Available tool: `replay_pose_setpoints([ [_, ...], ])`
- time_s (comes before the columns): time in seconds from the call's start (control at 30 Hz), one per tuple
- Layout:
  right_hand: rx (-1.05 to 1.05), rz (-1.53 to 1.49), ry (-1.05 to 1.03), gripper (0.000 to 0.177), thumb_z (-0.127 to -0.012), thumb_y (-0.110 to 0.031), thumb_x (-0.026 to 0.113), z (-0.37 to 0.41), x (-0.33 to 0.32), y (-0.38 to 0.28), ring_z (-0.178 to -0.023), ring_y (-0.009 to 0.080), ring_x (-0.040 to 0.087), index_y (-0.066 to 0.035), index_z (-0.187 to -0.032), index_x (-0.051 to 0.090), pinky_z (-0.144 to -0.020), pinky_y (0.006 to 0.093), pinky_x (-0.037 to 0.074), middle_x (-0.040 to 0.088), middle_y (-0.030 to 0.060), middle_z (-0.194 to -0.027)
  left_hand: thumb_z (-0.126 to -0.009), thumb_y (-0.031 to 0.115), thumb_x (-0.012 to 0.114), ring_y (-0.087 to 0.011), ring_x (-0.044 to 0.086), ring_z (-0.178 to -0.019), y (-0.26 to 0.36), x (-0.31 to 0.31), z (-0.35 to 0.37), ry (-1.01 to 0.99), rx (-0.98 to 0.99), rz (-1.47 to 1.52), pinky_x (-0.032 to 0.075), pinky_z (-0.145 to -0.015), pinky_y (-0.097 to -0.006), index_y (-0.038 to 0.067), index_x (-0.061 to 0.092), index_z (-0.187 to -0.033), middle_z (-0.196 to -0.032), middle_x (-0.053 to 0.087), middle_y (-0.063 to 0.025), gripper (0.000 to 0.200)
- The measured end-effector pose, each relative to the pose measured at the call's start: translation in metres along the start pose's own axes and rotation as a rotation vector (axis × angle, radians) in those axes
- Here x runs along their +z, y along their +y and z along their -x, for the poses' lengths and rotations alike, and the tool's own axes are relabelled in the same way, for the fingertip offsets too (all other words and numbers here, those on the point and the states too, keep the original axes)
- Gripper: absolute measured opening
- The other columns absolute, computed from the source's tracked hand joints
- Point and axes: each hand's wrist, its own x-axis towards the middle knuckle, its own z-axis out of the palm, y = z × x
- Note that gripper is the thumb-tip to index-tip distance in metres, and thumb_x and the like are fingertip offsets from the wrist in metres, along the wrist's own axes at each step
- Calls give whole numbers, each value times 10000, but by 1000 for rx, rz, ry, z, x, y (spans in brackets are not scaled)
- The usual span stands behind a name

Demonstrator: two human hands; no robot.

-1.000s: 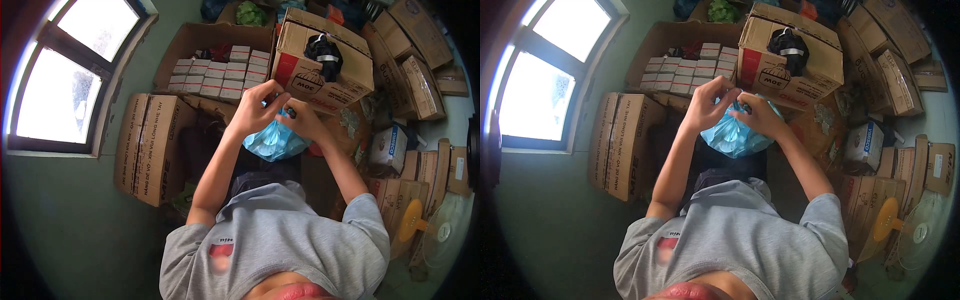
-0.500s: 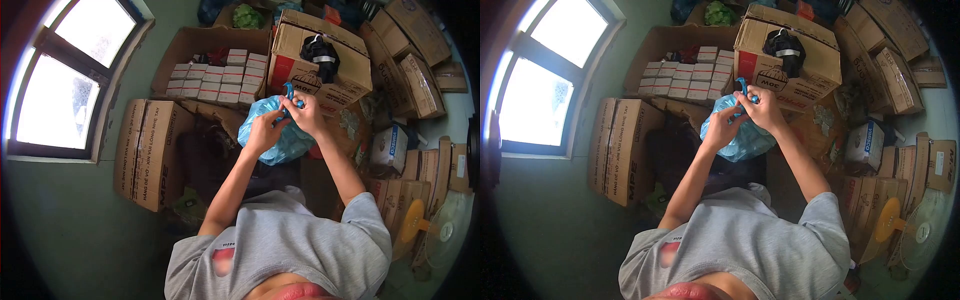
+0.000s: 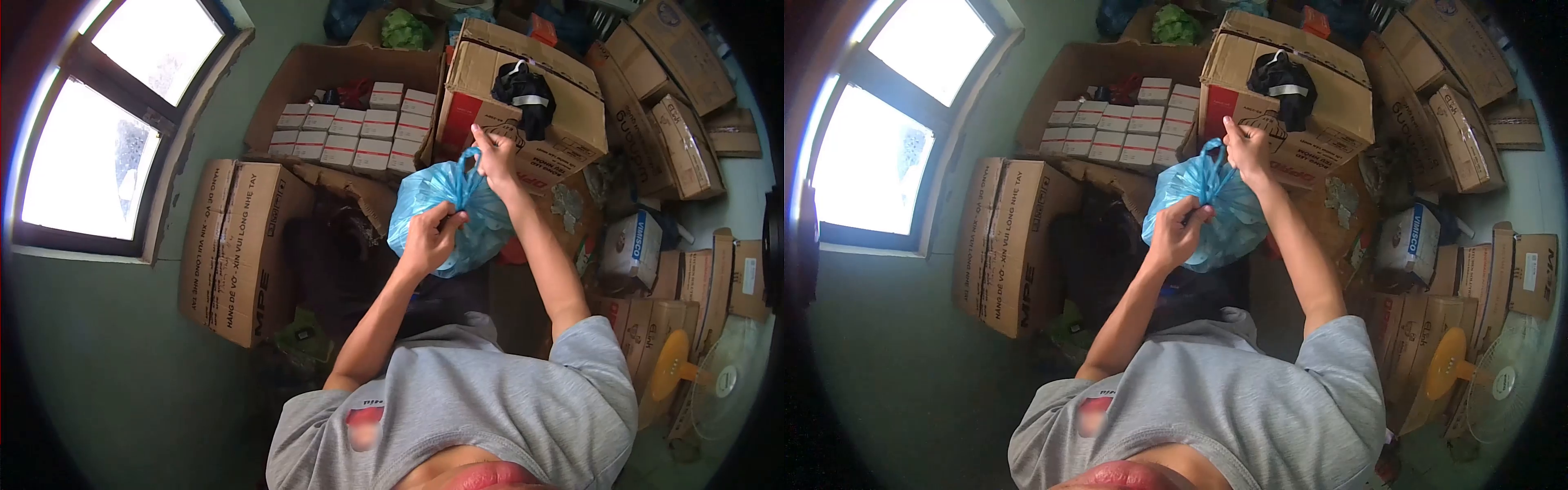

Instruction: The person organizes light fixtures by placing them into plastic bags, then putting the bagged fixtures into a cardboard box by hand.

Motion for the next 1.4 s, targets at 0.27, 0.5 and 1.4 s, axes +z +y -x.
replay_pose_setpoints([
  [0.27,-604,57,-265,401,-1050,-129,671,74,3,-51,-583,76,550,-1,-677,599,-549,272,431,559,3,-655,-1039,170,673,-118,581,-598,-5,4,-45,175,-189,183,467,-587,-309,-18,610,-1233,-656,645,-78,277],
  [0.5,-992,450,-402,373,-988,-66,721,71,26,-87,-619,142,564,57,-671,567,-580,313,434,558,66,-692,-926,109,646,-428,734,-868,-19,25,-69,-88,239,122,557,-741,-471,-69,656,-1040,-870,720,-269,212],
  [1.4,-588,645,-164,153,-944,41,657,100,-46,-9,-893,411,688,0,-1079,598,-796,441,536,697,179,-927,-1038,104,685,-102,631,-672,3,24,-66,1,-121,251,490,-597,-281,-1,395,-1195,-782,722,-101,346],
])
